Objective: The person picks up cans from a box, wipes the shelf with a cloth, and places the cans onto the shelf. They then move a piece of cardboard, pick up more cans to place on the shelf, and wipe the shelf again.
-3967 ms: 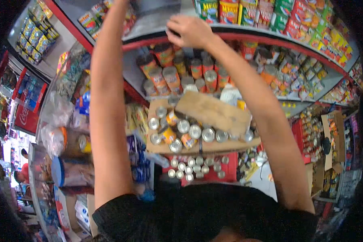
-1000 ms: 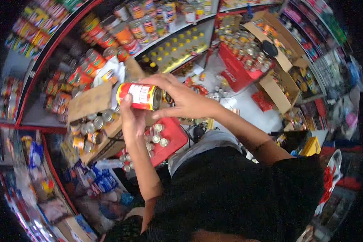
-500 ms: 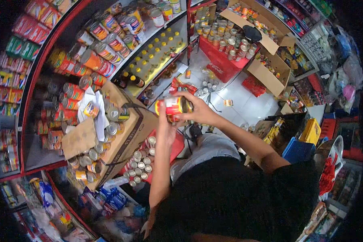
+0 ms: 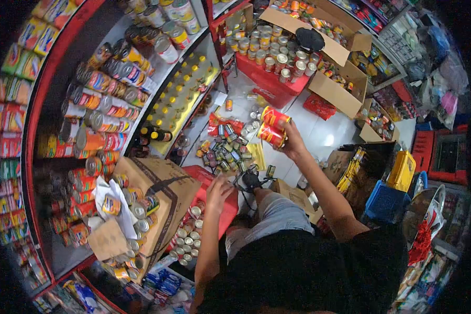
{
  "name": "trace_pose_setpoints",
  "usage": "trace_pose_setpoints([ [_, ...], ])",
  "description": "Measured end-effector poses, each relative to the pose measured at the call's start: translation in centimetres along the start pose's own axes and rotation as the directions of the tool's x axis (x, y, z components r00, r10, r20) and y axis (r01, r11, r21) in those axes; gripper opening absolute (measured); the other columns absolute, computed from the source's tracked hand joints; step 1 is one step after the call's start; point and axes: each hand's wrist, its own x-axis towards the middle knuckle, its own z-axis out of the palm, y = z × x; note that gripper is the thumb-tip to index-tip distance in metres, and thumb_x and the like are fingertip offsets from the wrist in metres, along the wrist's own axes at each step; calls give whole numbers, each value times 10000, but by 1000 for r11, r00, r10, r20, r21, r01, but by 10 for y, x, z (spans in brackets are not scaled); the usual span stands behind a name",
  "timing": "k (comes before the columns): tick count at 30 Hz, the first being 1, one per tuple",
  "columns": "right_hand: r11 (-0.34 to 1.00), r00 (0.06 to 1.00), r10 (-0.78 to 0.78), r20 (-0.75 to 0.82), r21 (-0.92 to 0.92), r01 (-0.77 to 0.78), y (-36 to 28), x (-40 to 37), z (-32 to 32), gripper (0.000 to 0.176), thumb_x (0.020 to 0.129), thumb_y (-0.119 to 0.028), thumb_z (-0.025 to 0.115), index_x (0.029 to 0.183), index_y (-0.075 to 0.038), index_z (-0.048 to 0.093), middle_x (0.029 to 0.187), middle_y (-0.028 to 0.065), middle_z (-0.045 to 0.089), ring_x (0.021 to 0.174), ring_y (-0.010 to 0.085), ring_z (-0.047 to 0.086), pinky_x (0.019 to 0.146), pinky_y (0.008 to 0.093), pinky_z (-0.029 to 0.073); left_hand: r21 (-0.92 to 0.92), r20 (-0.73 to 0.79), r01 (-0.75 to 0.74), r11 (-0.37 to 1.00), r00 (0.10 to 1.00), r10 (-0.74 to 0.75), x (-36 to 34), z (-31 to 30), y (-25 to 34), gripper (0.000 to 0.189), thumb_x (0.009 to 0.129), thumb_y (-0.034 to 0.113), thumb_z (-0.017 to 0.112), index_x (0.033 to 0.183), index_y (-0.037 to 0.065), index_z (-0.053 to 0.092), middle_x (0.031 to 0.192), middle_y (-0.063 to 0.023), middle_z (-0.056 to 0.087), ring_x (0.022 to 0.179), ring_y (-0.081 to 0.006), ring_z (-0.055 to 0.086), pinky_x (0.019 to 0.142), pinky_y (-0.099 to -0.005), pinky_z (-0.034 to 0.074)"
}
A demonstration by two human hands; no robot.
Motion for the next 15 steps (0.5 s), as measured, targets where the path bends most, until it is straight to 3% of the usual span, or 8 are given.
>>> trace_pose_setpoints([
  [4, 987, 982, -147, -115, -84, 137, -43, 53, -10, 470, 781, -417, 637, 1167, -278, 407, 1059, 18, 511, 856, 205, 560, 604, 385, 465, 58, -23, 10, 998, 1000, -9, 21, -30, -9, 243, 853, 208, 564, 1042, 56, 579, 894, -57, 591, 819, -178, 578, 770, -339, 496],
  [6, 918, 916, -396, -68, -39, 394, -74, 111, -20, 487, 808, -302, 647, 1204, -160, 402, 1066, 57, 526, 869, 217, 568, 664, 413, 507, 370, -157, 56, 927, 988, 3, 35, -52, -18, 232, 853, 203, 558, 1034, 61, 583, 855, -48, 586, 770, -141, 563, 684, -293, 487],
  [8, 847, 848, -530, 18, -35, 531, -128, 169, -25, 461, 832, -212, 626, 1207, -29, 431, 1110, 111, 538, 967, 218, 565, 736, 371, 515, 750, -133, 106, 653, 991, -8, 49, -94, -35, 229, 862, 225, 552, 1013, 59, 596, 775, -29, 576, 687, -119, 551, 618, -260, 461],
  [10, 584, 655, -756, 12, -440, 682, -189, 216, -19, 409, 815, -155, 641, 1181, -39, 500, 1051, 79, 587, 945, 175, 573, 799, 296, 474, 803, -195, 130, 581, 979, 51, 50, -142, -74, 246, 870, 253, 541, 989, 48, 609, 669, -8, 560, 610, -122, 542, 579, -256, 458],
  [12, 186, 537, -788, 302, -714, 675, -244, 278, -30, 452, 767, -136, 682, 1173, -36, 513, 1026, 65, 597, 929, 159, 561, 815, 285, 457, 296, 3, 254, 921, 964, -267, 50, -199, -103, 265, 874, 264, 539, 972, 28, 611, 670, -11, 566, 574, -125, 545, 554, -265, 461],
  [13, -22, 548, -735, 399, -822, 568, -267, 268, -12, 483, 727, -125, 708, 1164, -47, 519, 996, 73, 597, 918, 159, 558, 814, 276, 454, 550, -131, 261, 793, 965, -226, 52, -239, -135, 246, 872, 251, 542, 973, 37, 612, 717, -13, 574, 586, -121, 552, 545, -260, 461],
  [14, -92, 506, -689, 520, -754, 650, -282, 316, -27, 494, 693, -146, 723, 1143, -64, 537, 1001, 96, 601, 894, 174, 575, 795, 295, 461, 749, -250, 293, 594, 956, -155, 56, -261, -159, 228, 871, 237, 544, 974, 46, 613, 765, -16, 581, 599, -117, 560, 536, -255, 461],
  [15, -389, 306, -605, 735, -608, 692, -296, 336, -25, 478, 678, -163, 720, 1120, -82, 559, 974, 108, 615, 851, 181, 589, 773, 321, 471, 742, -264, 311, 594, 950, -168, 51, -253, -159, 228, 871, 237, 544, 974, 46, 613, 765, -16, 581, 599, -117, 560, 536, -255, 461],
])
